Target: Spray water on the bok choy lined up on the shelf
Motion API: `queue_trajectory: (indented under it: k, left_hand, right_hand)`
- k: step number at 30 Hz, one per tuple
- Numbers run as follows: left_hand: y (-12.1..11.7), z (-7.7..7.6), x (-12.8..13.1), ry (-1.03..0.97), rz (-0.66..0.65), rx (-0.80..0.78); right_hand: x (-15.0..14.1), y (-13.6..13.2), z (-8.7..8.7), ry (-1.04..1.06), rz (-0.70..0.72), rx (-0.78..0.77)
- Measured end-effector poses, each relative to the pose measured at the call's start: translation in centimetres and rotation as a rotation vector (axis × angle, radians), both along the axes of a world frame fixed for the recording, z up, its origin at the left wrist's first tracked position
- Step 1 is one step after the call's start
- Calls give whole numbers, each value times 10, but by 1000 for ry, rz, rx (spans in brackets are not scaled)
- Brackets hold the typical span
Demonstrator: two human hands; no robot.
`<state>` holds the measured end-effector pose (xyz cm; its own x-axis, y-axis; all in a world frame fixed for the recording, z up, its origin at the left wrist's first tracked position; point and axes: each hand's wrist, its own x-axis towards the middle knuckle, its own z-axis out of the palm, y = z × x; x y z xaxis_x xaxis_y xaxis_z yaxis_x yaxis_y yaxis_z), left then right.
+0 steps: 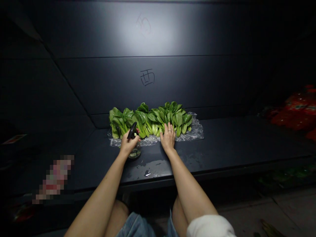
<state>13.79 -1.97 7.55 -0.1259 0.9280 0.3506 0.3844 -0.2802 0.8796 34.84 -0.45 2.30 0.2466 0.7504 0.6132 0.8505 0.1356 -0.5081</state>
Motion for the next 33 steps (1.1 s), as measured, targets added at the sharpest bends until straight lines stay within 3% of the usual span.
queue_trajectory:
  k: [18,33]
  left_hand:
    - [-2,1,-6,70,24,42]
    - [4,-2,-10,6,112,37]
  right_hand:
    - [-11,-3,3,-122,-18,-158]
    - [-18,0,-1,-101,-20,-113]
